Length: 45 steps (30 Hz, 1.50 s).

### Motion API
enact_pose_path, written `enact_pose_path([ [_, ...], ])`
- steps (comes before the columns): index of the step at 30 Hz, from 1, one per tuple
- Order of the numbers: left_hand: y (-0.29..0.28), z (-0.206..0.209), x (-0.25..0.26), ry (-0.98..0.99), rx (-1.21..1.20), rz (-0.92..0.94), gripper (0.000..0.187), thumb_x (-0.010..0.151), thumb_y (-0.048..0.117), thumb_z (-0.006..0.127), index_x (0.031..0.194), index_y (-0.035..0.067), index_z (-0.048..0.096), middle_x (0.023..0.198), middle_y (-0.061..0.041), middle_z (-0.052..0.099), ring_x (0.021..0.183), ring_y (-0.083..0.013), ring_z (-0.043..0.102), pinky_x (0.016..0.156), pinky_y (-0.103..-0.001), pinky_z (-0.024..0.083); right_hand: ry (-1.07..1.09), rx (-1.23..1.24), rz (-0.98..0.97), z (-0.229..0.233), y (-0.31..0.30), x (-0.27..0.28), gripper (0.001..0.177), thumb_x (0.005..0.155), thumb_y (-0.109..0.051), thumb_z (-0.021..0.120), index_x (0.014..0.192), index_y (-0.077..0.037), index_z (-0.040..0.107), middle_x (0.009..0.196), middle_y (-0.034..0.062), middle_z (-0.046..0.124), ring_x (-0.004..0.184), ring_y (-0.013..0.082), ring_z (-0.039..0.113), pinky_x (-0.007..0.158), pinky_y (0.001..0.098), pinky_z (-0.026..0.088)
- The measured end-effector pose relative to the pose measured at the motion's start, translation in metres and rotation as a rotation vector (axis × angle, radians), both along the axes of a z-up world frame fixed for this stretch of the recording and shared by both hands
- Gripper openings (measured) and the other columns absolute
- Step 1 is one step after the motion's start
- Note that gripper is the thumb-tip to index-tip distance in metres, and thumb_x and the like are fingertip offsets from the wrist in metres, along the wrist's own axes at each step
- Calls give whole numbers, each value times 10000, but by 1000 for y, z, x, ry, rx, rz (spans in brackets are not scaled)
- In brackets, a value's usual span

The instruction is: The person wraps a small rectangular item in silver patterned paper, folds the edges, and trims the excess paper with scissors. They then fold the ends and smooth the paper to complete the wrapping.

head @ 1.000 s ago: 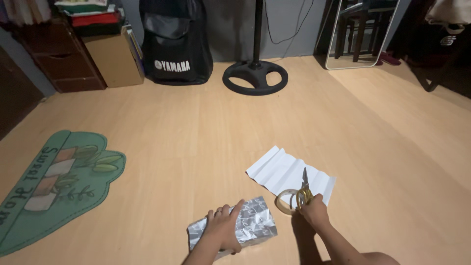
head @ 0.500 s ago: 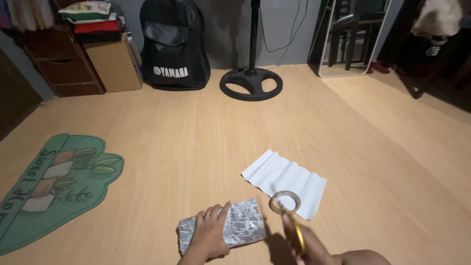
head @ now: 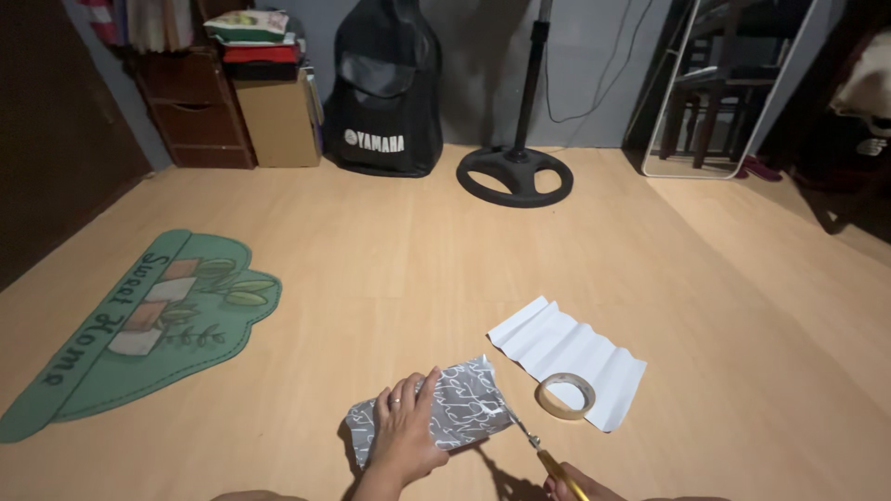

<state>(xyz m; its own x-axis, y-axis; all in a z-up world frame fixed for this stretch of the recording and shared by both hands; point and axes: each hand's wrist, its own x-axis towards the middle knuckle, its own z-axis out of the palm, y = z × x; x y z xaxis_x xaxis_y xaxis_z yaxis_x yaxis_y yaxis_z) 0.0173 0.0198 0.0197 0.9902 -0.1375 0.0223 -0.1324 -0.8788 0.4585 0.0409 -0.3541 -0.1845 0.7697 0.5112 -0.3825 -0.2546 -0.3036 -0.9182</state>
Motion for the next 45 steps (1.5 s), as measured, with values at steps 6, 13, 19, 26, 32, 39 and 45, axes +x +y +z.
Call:
enact_pose_path([
  [6, 4, 2, -3, 53, -11, -19, 1207, 579, 190, 830, 1581, 232, 158, 1530, -102, 296, 1508, -281, 196, 1248, -540, 63, -35, 35, 72, 16, -1, -9, 494, 953, -540, 650, 1165, -98, 593, 907, -39, 567, 864, 67, 517, 837, 250, 424],
  [13, -1, -7, 2, -138, 8, 7, 1181, 656, 333, 884, 1570, 219, 145, 1511, -142, 287, 1465, -317, 208, 1198, -579, 70, -107, -121, -93, 67, 8, -15, 569, 826, -529, 788, 1135, -71, 657, 895, 34, 651, 873, 130, 627, 831, 311, 500],
  [19, -7, -5, 4, -155, 8, 39, 1149, 696, 450, 848, 1570, 181, 152, 1497, -127, 296, 1457, -312, 227, 1190, -556, 102, -426, -690, -317, 90, 48, -40, 643, 735, -593, 791, 1083, -62, 686, 941, 137, 753, 982, 212, 775, 929, 365, 585],
  [26, -9, -3, 1, -132, -41, 73, 1214, 660, 489, 865, 1602, 168, 170, 1460, -137, 309, 1436, -310, 243, 1171, -556, 115, -346, -482, -408, 60, 40, -43, 657, 785, -637, 701, 1035, -30, 703, 805, 150, 744, 865, 247, 737, 832, 391, 564],
  [32, -7, -8, 2, -152, -9, 95, 1182, 635, 345, 852, 1575, 168, 157, 1460, -117, 329, 1426, -303, 272, 1185, -548, 134, -456, -658, -381, 69, 34, -48, 730, 709, -651, 777, 1148, -74, 690, 848, 145, 680, 855, 291, 712, 820, 413, 578],
  [39, -6, -15, 7, -258, 50, 120, 1219, 636, 340, 870, 1617, 182, 164, 1531, -159, 302, 1435, -339, 244, 1154, -610, 118, -371, -985, -230, 139, 57, -57, 971, 626, -739, 812, 1341, -136, 550, 1168, 109, 633, 1116, 263, 719, 959, 375, 613],
  [45, -9, -10, 5, -313, -76, 118, 1226, 622, 475, 904, 1581, 189, 195, 1516, -153, 319, 1414, -338, 248, 1137, -613, 104, -136, -592, -184, 158, 69, -44, 891, 709, -720, 731, 1264, -31, 621, 1188, 169, 705, 1236, 261, 661, 1084, 398, 474],
])
